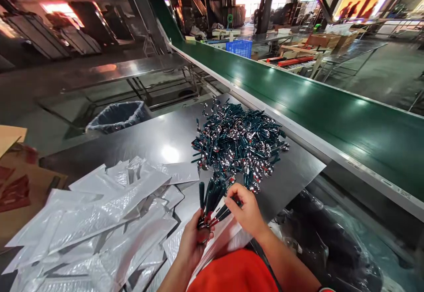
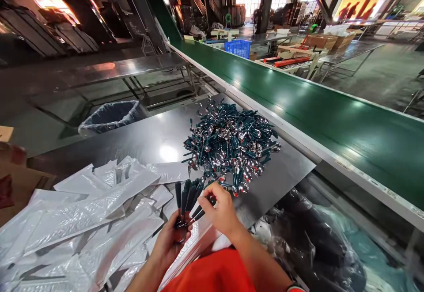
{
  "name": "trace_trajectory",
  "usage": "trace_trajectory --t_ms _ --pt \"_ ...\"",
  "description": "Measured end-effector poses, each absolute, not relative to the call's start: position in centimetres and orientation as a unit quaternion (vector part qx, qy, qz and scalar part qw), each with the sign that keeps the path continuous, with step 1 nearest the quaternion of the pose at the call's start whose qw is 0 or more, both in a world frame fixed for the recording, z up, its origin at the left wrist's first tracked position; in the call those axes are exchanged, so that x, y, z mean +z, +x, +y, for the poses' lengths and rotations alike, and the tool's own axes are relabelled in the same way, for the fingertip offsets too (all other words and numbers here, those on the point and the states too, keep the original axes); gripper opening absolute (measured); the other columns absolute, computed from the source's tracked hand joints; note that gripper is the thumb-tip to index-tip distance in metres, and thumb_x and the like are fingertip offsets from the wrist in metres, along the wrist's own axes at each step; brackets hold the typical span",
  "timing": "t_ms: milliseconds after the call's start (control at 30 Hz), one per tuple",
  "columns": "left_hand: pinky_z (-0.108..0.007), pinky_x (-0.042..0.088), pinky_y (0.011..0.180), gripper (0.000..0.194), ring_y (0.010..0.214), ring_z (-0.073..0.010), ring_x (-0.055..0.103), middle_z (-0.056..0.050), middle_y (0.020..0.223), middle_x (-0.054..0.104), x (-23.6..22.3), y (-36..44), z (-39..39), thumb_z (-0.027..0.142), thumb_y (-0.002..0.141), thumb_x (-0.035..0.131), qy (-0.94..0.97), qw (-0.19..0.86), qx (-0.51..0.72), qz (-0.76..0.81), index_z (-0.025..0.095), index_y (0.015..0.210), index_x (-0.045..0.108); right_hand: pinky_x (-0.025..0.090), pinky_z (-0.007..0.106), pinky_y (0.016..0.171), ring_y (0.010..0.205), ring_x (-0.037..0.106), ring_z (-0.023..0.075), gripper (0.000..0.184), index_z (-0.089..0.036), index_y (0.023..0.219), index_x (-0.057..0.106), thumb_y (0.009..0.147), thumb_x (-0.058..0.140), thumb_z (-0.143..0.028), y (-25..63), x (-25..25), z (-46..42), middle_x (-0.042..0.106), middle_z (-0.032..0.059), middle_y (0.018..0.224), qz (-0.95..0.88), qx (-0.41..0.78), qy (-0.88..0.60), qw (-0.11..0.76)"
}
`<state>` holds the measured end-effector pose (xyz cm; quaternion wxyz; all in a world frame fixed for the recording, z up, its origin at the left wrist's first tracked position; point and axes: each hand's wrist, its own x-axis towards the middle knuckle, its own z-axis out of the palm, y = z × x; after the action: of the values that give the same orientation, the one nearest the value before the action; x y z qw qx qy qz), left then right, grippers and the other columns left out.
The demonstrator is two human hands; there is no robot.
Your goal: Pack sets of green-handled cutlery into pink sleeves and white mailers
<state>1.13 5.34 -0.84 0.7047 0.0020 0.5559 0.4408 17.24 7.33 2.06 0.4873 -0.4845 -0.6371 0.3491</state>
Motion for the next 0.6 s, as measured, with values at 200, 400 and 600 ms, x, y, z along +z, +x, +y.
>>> trace_trajectory --t_ms 200,400,600 --pt "-0.019 0.044 0.032 0.024 0.038 -0.0123 0.057 -0.002 0.056 0.062 -0.8 1.1 5.2 0.024 0.094 0.049 -0.012 0.688 0.434 0.582 0.012 0.076 0.060 0.050 0.028 0.073 0.077 0.059 0.0136 0.029 -0.022 0.112 0.050 0.085 0.049 -0.012 17.4 1.5 7.1 0.059 0.0055 0.107 -0.642 0.312 -0.504 0.486" --pt "-0.019 0.043 0.032 0.027 0.036 -0.0116 0.055 -0.001 0.053 0.060 -1.7 0.8 5.0 0.025 0.095 0.047 -0.006 0.702 0.432 0.566 0.012 0.075 0.060 0.052 0.032 0.082 0.083 0.059 0.0151 0.029 -0.025 0.122 0.050 0.095 0.044 -0.018 18.0 2.6 7.3 0.054 0.0089 0.120 -0.719 0.312 -0.436 0.442" --pt "-0.018 0.044 0.033 0.027 0.039 -0.0116 0.057 -0.005 0.058 0.066 -2.3 0.6 4.8 0.025 0.094 0.048 0.015 0.699 0.428 0.573 0.012 0.073 0.060 0.050 0.028 0.075 0.081 0.058 0.0153 0.025 -0.022 0.106 0.053 0.084 0.051 -0.012 18.0 2.5 7.5 0.059 0.0048 0.103 -0.701 0.329 -0.457 0.438"
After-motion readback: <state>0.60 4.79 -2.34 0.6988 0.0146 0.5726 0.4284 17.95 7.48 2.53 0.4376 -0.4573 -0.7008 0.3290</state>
